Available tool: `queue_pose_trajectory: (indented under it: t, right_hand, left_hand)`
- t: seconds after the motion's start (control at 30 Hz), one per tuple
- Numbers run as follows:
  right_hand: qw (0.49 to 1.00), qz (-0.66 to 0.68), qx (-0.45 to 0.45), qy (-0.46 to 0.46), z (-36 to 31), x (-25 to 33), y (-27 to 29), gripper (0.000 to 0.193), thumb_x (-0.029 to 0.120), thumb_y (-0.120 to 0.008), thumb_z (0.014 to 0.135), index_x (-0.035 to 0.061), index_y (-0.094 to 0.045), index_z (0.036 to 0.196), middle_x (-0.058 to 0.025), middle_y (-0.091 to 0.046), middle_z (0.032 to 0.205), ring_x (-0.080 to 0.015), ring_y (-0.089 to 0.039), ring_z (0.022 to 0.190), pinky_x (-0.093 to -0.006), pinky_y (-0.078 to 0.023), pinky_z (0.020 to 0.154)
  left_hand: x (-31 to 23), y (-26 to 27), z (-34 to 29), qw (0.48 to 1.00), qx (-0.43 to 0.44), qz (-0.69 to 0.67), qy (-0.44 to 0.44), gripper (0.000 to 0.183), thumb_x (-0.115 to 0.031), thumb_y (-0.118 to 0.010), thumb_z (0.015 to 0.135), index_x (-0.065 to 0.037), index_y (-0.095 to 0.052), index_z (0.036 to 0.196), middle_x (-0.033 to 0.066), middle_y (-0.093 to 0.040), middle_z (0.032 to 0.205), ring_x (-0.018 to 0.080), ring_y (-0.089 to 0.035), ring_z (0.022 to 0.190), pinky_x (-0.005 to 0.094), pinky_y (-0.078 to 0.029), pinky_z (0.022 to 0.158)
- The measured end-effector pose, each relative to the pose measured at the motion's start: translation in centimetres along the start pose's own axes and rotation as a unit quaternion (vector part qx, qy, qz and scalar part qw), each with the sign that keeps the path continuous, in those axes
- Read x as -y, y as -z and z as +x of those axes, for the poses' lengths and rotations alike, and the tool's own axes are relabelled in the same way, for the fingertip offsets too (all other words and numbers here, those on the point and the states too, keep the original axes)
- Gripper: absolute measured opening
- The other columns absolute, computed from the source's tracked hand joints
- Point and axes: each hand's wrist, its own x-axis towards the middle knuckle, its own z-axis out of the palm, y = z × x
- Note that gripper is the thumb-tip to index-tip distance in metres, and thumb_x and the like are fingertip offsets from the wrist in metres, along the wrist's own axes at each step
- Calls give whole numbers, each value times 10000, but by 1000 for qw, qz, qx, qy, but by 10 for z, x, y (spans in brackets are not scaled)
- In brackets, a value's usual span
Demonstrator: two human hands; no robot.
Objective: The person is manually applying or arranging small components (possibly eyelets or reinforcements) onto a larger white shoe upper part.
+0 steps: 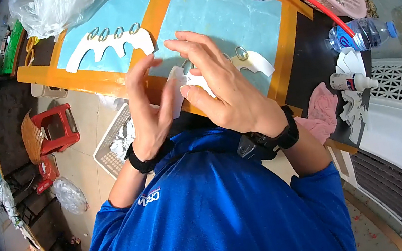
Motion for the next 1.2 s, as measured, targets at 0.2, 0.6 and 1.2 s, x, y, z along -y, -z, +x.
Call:
queue_pose_trajectory:
  t: [0.2, 0.6, 1.2]
  right_hand:
    - [1000, 18, -16, 0, 0, -6, -1, 637, 70, -591, 998, 70, -448, 1619, -200, -399, 1643, -338, -559, 1384, -463, -536, 1099]
    - [999, 41, -21, -6, 1, -9, 0, 620, 48, -569, 1009, 83, -456, 1617, -182, -405, 1639, -313, -567, 1357, -445, -550, 1091]
    - [983, 168, -43, -55, 7, -14, 14, 584, 136, -543, 1014, 36, -466, 1584, -141, -476, 1610, -275, -550, 1391, -414, -538, 1070]
  left_hand:
    - [13, -1, -14, 992, 68, -94, -45, 659, 204, -576, 911, -31, -452, 1514, 182, -682, 1229, 342, -668, 1161, 434, -549, 985]
    - [15, 3, 0, 979, 107, -18, -174, 731, 201, -595, 881, -37, -426, 1551, 160, -713, 1197, 329, -719, 1061, 462, -500, 964]
    - [-6, 13, 6, 851, 317, 251, -335, 696, -318, -713, 931, -117, -488, 1558, 136, -582, 1389, 327, -603, 1318, 449, -492, 1041]
